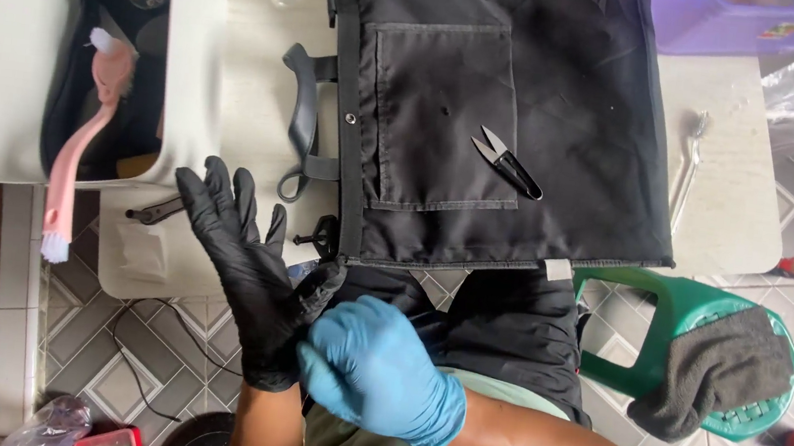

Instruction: Trimming loose threads and inspecting a black tote bag using small scissors at a repair bench.

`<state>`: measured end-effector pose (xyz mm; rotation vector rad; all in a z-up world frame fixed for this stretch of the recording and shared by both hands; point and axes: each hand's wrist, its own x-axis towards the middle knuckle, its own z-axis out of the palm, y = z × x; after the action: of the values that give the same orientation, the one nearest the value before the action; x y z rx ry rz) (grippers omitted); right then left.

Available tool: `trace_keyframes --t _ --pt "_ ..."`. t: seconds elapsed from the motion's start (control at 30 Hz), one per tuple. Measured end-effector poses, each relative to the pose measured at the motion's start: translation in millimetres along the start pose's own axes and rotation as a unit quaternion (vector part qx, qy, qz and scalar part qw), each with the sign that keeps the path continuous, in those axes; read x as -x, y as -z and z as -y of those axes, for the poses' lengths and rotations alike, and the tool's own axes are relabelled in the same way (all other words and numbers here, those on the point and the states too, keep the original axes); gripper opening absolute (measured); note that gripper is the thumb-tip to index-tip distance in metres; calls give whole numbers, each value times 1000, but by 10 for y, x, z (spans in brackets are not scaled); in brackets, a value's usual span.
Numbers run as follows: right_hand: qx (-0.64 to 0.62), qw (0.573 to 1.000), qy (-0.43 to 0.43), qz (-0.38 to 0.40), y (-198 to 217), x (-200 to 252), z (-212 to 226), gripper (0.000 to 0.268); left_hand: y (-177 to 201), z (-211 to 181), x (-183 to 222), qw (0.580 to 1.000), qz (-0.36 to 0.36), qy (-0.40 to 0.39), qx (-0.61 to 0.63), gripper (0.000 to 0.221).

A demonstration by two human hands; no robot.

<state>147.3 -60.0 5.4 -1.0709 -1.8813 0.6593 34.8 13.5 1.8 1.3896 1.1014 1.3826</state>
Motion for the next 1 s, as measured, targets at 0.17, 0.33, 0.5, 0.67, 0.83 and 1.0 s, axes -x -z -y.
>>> trace_keyframes --t 0.17,0.33,0.5,0.67,0.83,1.0 --pt "-85 982 129 109 -293 287 4 20 9 -78 -7 1000 -16 4 -15 127" --pt "-60 959 193 200 -538 506 52 21 76 -120 -116 998 -49 -27 -9 114" --pt "-72 988 0 -135 155 11 226 27 -42 -283 -19 1000 -5 -30 3 122" --pt "-113 980 -81 -145 237 -25 70 21 -249 -204 -40 991 -114 45 44 105" --pt "-91 991 -68 -72 365 -34 0 22 -277 -209 23 994 -89 -10 -56 145" --pt "-86 996 13 -13 445 -4 -123 32 -267 -356 -6 997 -25 -1 -67 139"
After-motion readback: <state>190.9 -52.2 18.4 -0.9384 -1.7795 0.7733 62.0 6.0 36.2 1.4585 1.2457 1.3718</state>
